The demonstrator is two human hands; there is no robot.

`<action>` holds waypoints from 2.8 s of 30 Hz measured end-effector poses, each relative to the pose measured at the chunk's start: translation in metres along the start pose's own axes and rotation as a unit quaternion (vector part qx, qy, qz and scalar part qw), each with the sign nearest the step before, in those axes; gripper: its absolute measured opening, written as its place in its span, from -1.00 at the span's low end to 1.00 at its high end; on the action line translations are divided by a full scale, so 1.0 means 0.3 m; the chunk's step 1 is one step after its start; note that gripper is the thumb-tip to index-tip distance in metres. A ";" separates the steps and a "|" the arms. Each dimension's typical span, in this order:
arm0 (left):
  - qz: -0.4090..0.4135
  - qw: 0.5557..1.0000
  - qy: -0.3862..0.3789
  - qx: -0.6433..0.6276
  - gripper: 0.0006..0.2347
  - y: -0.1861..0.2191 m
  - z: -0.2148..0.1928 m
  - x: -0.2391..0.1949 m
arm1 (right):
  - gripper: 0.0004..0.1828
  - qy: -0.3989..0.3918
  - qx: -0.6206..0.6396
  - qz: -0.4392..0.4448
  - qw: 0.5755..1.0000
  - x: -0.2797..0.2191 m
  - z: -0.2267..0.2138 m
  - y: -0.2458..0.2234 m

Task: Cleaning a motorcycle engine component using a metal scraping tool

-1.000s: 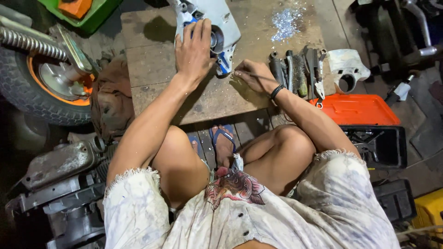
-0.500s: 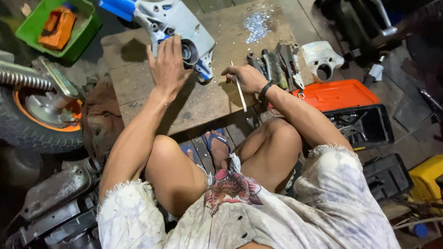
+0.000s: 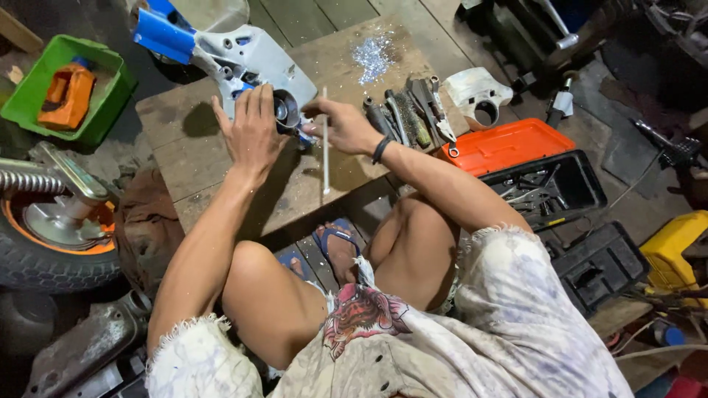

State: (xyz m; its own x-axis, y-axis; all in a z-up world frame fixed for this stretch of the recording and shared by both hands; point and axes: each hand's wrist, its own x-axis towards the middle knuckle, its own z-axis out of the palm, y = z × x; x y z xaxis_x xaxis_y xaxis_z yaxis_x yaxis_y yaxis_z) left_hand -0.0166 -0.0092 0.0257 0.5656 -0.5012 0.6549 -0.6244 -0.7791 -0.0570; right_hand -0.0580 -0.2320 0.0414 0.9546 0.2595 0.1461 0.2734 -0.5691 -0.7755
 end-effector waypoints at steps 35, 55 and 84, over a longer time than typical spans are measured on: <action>-0.479 0.744 -0.232 -0.404 -0.09 -0.127 -0.002 -0.120 | -0.27 -0.001 -0.038 -0.140 0.989 0.113 0.010 -0.030; -0.628 0.614 0.009 -0.478 -0.40 -0.057 0.062 -0.025 | -0.12 -0.027 -0.001 -0.087 0.996 0.089 0.048 -0.038; 0.092 0.918 -0.003 -0.387 -0.78 0.235 0.451 0.598 | -0.01 0.475 0.362 0.132 0.791 -0.212 -0.438 0.346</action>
State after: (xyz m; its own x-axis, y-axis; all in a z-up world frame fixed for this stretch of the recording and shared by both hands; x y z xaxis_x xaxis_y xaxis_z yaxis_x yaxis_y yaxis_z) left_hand 0.1137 -0.2050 0.0370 0.4146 -0.6014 0.6829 -0.9034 -0.1820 0.3882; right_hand -0.0748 -0.4101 0.0323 0.7197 -0.6925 0.0492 0.2389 0.1804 -0.9541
